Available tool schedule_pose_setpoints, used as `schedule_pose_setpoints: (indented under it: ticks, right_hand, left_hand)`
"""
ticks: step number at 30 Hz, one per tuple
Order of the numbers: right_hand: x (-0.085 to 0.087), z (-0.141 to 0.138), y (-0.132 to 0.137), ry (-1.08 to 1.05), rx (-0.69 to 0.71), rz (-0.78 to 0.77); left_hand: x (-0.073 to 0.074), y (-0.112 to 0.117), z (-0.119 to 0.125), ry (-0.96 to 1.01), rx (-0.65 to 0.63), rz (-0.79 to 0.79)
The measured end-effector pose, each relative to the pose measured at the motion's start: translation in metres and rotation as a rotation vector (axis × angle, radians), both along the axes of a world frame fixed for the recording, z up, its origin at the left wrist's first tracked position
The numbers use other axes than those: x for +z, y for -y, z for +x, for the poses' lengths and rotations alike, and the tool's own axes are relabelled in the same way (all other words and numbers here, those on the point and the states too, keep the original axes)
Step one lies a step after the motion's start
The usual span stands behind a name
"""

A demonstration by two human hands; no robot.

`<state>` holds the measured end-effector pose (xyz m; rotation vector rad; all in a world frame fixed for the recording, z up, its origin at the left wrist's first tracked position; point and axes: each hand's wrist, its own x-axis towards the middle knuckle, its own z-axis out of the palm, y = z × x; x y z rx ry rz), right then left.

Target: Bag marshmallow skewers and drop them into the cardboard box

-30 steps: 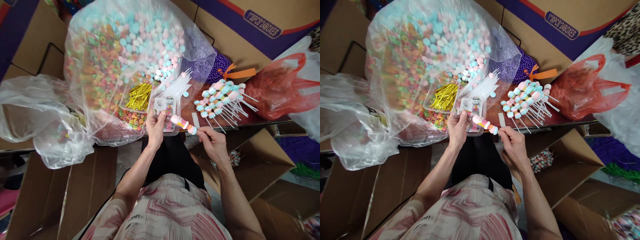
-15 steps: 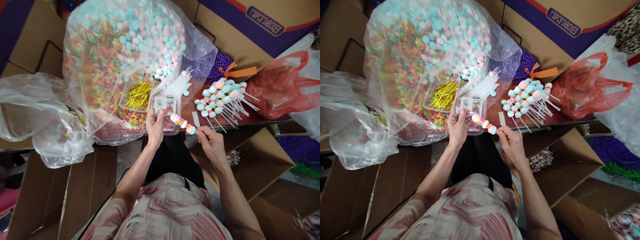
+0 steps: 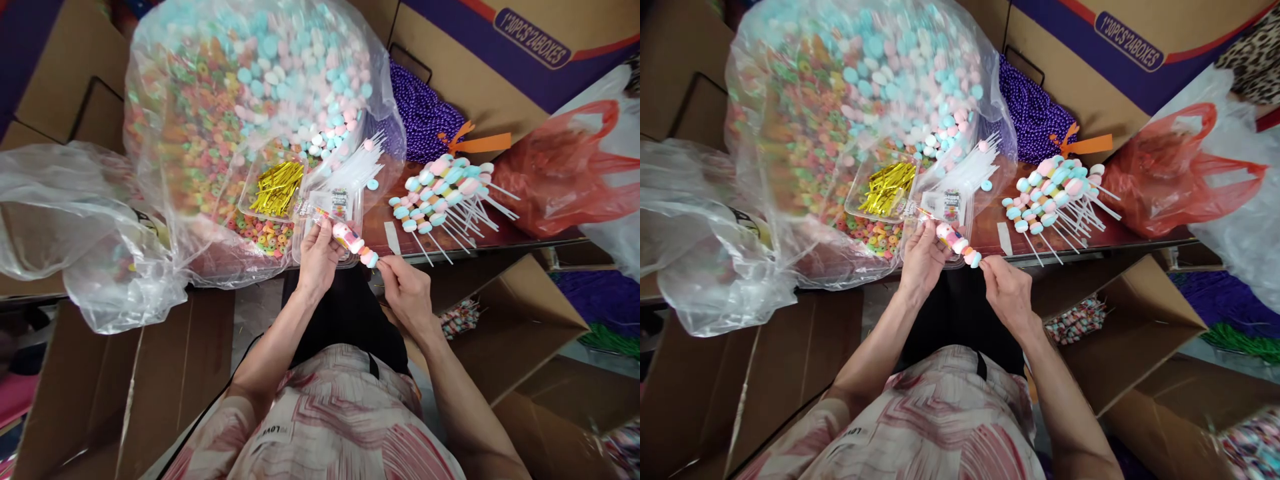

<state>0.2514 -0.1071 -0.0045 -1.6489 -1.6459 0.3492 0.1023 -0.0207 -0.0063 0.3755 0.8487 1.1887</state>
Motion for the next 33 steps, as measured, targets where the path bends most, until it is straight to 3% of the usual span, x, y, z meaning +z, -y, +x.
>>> schedule_pose_setpoints:
  ticks: [8, 11, 18, 25, 28, 33]
  right_hand:
    - [0.009, -0.008, -0.005, -0.642, -0.036, -0.337]
    - [0.007, -0.008, -0.008, -0.642, -0.059, -0.345]
    - [0.006, -0.011, -0.004, -0.323, -0.108, -0.227]
    - [0.005, -0.031, -0.007, -0.248, -0.118, -0.134]
    - [0.003, -0.034, -0.01, -0.327, -0.12, -0.139]
    - [0.008, -0.021, -0.012, -0.793, -0.058, -0.384]
  left_hand:
    - [-0.004, 0.001, 0.005, 0.03, 0.01, 0.063]
    - [-0.003, 0.004, 0.004, 0.007, -0.032, 0.093]
    - [0.002, 0.002, -0.002, 0.013, -0.049, 0.081]
    - [-0.005, 0.006, 0.004, -0.048, -0.084, 0.152]
    - [-0.004, 0.005, 0.001, -0.041, -0.11, 0.146]
    - [-0.004, -0.006, -0.01, -0.026, -0.142, 0.097]
